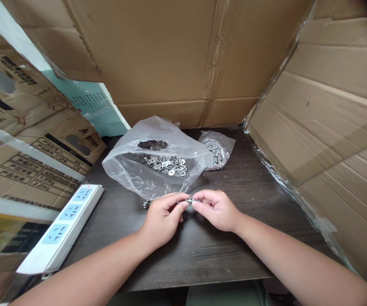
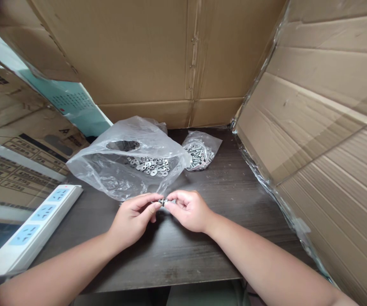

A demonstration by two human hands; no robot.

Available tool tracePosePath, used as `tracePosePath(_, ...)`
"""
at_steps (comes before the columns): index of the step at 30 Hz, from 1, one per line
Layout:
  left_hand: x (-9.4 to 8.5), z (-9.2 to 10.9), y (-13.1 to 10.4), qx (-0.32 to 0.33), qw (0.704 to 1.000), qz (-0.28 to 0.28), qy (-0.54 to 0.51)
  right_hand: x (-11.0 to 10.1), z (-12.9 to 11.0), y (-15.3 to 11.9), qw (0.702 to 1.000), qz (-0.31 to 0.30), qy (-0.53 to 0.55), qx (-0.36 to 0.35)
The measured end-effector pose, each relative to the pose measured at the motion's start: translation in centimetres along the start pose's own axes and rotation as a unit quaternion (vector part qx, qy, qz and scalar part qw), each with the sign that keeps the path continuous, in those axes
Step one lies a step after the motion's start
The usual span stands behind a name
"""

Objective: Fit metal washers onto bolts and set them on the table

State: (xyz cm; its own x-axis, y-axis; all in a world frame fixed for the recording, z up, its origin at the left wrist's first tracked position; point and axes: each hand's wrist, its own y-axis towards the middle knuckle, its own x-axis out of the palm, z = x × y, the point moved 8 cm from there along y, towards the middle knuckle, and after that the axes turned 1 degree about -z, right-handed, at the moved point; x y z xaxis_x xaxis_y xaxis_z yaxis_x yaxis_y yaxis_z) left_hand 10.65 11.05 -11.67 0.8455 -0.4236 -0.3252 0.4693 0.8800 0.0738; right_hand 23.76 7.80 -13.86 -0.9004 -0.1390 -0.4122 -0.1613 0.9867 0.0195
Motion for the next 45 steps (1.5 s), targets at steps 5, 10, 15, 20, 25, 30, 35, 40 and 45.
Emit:
tracePosePath(5, -0.04, 0.03, 0.05, 0.002, 1.0, 0.002, 0.009, -0.11, -0.33, 0.12, 1.0, 0.003, -0.019, -0.002)
tracePosePath(10, -0.14, 0.21, 0.01, 0.012, 1.0, 0.003, 0.007, -0.45, -0.36, 0.09, 1.0, 0.011, -0.014, -0.008)
tracePosePath(15, -0.14, 0.16, -0.07, -0.003, 1.0, 0.005, 0.004, -0.68, 0.02, -0.23, 0.999, 0.02, 0.002, -0.033)
tracePosePath(20, -0.07, 0.1, -0.09, -0.002, 1.0, 0.003, 0.007, -0.67, -0.28, -0.16, 0.997, 0.032, -0.009, -0.064)
tracePosePath(25, -0.02, 0.06, -0.11, -0.001, 1.0, -0.003, 0.011, -0.6, -0.27, 0.0, 0.998, 0.039, -0.011, -0.047)
tracePosePath(30, 0.02, 0.18, -0.14, 0.005, 1.0, -0.006, 0.013, -0.41, -0.15, -0.04, 0.999, 0.026, -0.001, -0.027)
tracePosePath(35, 0.01, 0.38, -0.09, 0.012, 1.0, -0.002, 0.008, -0.31, -0.05, -0.03, 1.0, 0.016, 0.005, -0.018)
tracePosePath(40, 0.03, 0.16, -0.11, 0.001, 1.0, -0.002, 0.006, -0.03, 0.34, 0.03, 1.0, -0.006, 0.008, 0.008)
tracePosePath(45, 0.0, 0.04, -0.18, 0.002, 1.0, 0.001, 0.009, -0.12, 0.16, 0.0, 1.0, -0.006, -0.002, 0.006)
